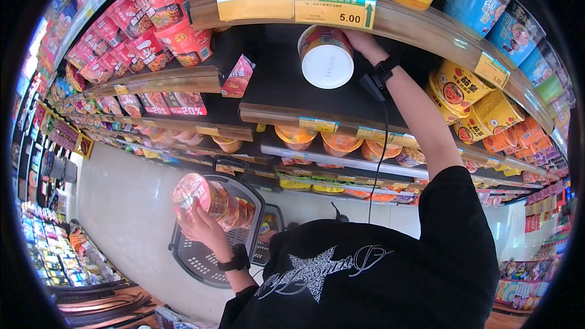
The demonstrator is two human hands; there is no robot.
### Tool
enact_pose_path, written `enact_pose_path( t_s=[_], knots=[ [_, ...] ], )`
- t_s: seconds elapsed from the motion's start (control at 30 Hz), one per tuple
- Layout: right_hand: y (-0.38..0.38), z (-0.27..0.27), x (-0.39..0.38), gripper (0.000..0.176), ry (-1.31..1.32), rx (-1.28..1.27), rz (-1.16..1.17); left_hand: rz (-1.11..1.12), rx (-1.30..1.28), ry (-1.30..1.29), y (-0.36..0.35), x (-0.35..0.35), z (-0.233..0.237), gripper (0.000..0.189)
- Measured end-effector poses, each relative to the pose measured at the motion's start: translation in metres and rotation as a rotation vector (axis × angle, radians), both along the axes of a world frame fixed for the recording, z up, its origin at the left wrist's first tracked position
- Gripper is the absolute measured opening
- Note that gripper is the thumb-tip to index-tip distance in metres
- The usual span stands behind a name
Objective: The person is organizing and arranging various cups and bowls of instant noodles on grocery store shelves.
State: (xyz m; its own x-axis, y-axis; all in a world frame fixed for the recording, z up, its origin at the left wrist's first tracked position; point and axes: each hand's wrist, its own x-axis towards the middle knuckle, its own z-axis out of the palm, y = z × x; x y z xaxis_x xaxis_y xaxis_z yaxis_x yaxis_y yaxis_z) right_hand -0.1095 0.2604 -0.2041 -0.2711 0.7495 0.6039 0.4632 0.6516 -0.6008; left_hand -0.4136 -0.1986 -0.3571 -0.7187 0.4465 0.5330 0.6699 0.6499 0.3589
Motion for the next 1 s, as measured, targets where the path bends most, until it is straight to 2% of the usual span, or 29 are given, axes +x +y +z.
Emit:
enact_pose_path(
  t_s=[0.17,0.27,0.3,0.4,0.43,0.53,0.6,0.63,0.67,0.73,0.77,0.87,0.9,1.0],
  knots=[
    [-0.012,0.007,-0.003,0.037,-0.015,-0.057,0.024,-0.131,0.065,-0.014,-0.007,-0.010,-0.007,0.036],
    [-0.007,0.003,-0.005,0.036,-0.036,0.042,0.024,-0.058,0.355,-0.121,-0.002,0.003,-0.005,0.052],
    [-0.007,0.001,-0.004,0.035,-0.054,0.059,-0.026,-0.011,0.313,-0.084,-0.004,0.002,-0.010,0.066],
    [-0.023,0.003,0.002,0.033,-0.116,0.164,-0.204,-0.023,0.642,-0.404,-0.003,0.007,-0.025,0.067],
    [-0.028,0.006,0.008,0.032,-0.143,0.236,-0.274,-0.126,0.862,-0.704,-0.003,0.008,-0.024,0.067],
    [-0.054,0.019,0.033,0.027,-0.297,0.372,-0.460,-0.244,1.090,-1.013,-0.010,0.011,-0.016,0.063],
    [-0.077,0.031,0.052,0.026,-0.459,0.424,-0.528,-0.287,1.132,-1.201,-0.016,0.006,-0.013,0.054],
    [-0.095,0.042,0.053,0.020,-0.530,0.324,-0.507,-0.284,1.158,-1.300,-0.022,-0.004,-0.017,0.052],
    [-0.106,0.041,0.057,0.019,-0.587,0.414,-0.485,-0.280,1.185,-1.398,-0.026,-0.011,-0.020,0.051],
    [-0.128,0.034,0.064,0.015,-0.698,0.592,-0.436,-0.307,1.153,-1.397,-0.026,-0.014,-0.022,0.049],
    [-0.139,0.032,0.067,0.014,-0.708,0.525,-0.412,-0.293,1.137,-1.381,-0.026,-0.012,-0.019,0.049],
    [-0.170,0.027,0.069,0.017,-0.807,0.529,-0.471,-0.285,1.081,-1.338,-0.021,-0.004,-0.017,0.050],
    [-0.174,0.023,0.069,0.020,-0.839,0.563,-0.502,-0.290,1.058,-1.324,-0.020,-0.004,-0.016,0.050],
    [-0.168,0.020,0.073,0.026,-0.863,0.443,-0.562,-0.334,1.018,-1.303,-0.021,-0.009,-0.028,0.053]
  ],
)
